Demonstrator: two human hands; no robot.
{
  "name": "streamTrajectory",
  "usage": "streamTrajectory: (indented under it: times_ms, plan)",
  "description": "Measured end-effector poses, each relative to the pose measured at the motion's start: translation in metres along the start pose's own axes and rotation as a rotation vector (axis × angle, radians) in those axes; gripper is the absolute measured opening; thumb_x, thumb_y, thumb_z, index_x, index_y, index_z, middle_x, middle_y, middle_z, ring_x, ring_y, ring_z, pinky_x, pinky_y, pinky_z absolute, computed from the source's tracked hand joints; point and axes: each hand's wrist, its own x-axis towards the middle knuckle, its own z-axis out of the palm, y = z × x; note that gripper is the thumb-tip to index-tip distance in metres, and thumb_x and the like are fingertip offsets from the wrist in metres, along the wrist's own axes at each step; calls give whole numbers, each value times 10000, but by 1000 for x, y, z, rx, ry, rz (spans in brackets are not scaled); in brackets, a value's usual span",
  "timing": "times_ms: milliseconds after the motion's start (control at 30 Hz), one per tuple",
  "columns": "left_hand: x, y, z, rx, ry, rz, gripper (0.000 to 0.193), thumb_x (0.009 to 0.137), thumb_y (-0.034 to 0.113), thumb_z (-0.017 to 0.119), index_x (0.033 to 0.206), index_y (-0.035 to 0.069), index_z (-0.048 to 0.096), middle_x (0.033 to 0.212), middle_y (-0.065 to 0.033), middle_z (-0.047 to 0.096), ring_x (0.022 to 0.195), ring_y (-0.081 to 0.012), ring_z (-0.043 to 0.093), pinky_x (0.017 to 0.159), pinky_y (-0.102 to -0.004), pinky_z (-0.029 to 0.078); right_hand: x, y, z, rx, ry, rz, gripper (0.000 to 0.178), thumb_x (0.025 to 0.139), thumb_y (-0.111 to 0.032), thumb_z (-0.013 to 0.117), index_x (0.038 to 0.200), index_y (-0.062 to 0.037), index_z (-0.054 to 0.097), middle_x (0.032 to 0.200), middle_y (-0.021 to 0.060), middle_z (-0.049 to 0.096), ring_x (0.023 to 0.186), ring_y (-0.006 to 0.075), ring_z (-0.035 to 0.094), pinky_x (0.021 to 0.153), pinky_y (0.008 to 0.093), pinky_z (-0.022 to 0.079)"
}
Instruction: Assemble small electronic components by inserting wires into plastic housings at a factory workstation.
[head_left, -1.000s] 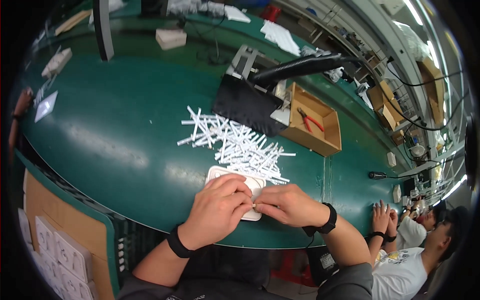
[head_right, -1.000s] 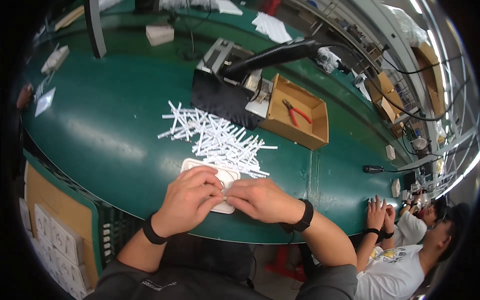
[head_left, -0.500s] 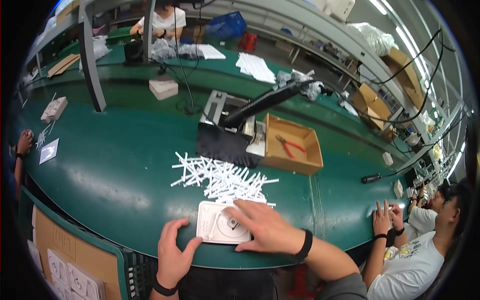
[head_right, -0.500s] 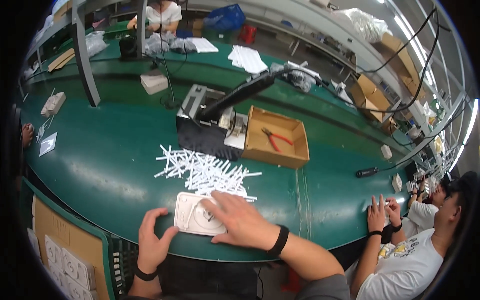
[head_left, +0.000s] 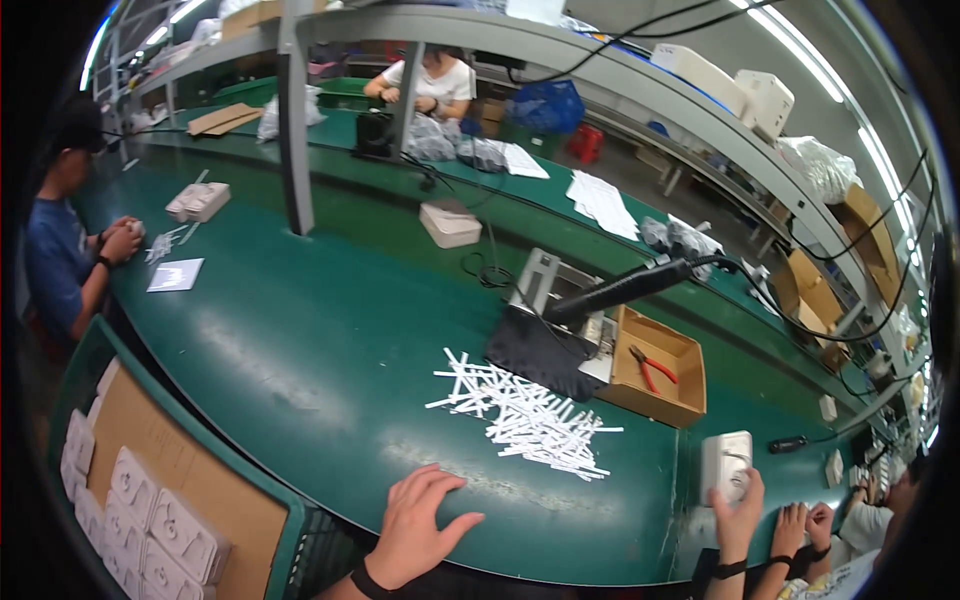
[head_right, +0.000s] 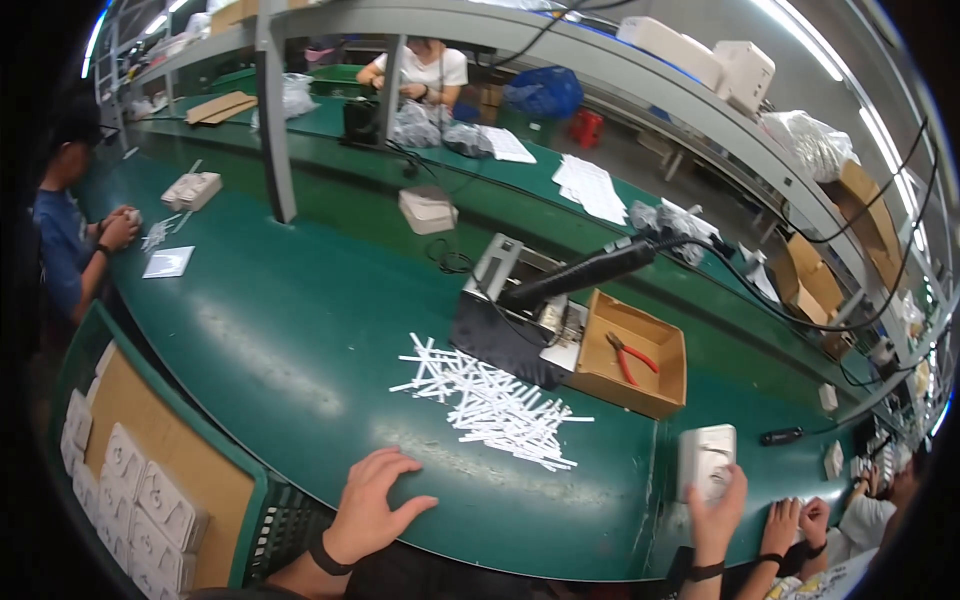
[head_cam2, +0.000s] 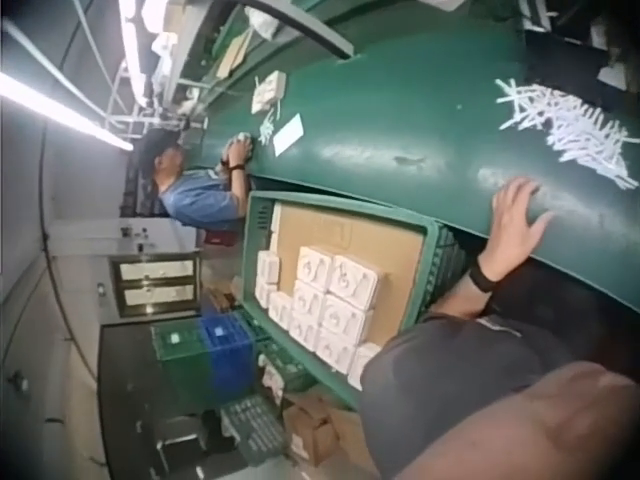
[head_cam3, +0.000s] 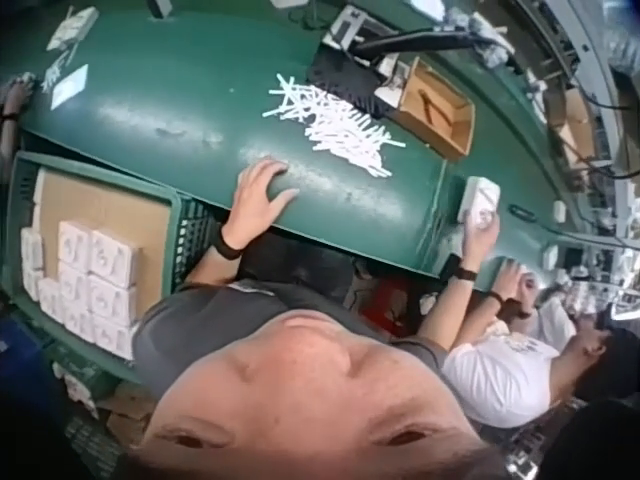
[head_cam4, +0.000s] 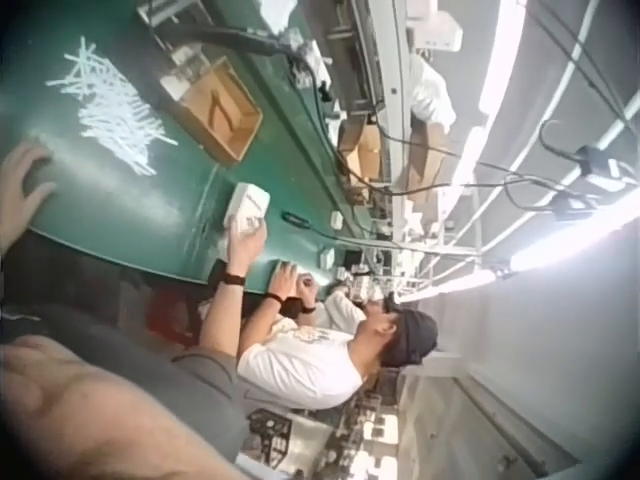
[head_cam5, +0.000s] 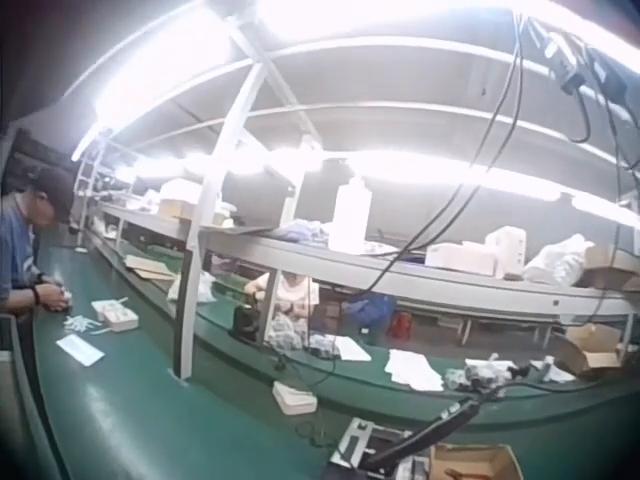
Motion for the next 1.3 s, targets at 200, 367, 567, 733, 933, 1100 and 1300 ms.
streamTrajectory:
  times_ms: [200,367,567,733,933,1100,1300]
  plan:
    - [5,39,-8,-122,-21,85,517,893,338,878,1313,97,695,1345,-139,659,1317,-377,601,1131,-504,450,38,70,55,-321,91,-60,741,839,-256,861,1433,49,540,1384,284,605,1271,466,590,1116,495,463]
    - [44,139,-14,-223,28,436,545,894,290,853,1318,28,634,1297,-180,621,1364,-386,551,1196,-547,383,40,-112,68,-64,45,-355,709,888,-304,847,1432,43,553,1435,272,616,1315,464,591,1095,494,479]
    - [91,206,-105,396,61,414,457,805,341,865,1064,1,703,1003,-164,690,1060,-379,673,1081,-520,479,18,-174,167,445,-299,-512,544,854,-241,878,1296,-8,663,1087,204,708,1034,416,681,870,490,544]
    - [62,138,-231,738,180,308,465,929,411,812,1180,28,728,1133,-170,757,1069,-371,724,935,-462,577,7,-198,114,225,-576,-410,437,854,-216,864,1193,-3,689,954,175,687,915,356,679,816,443,540]
    - [-94,-38,-325,965,-185,-310,857,756,428,953,1448,45,623,1427,-244,647,1357,-421,587,1153,-490,479,10,-179,128,278,-571,-527,428,861,-249,841,1189,-20,688,996,204,725,936,429,697,802,503,558]
    - [-212,-85,-329,801,-296,-507,1449,483,386,1079,1664,39,315,1663,-353,364,1543,-524,365,1282,-527,345,6,-204,133,280,-547,-399,361,865,-288,834,1102,-51,700,954,139,746,917,390,710,786,502,556]
    - [-200,-83,-290,862,-193,-559,1499,454,383,1080,1667,12,282,1650,-356,370,1536,-519,377,1284,-501,346,15,-181,114,232,-513,-351,263,863,-273,835,971,-61,723,900,116,742,871,372,707,763,495,551]
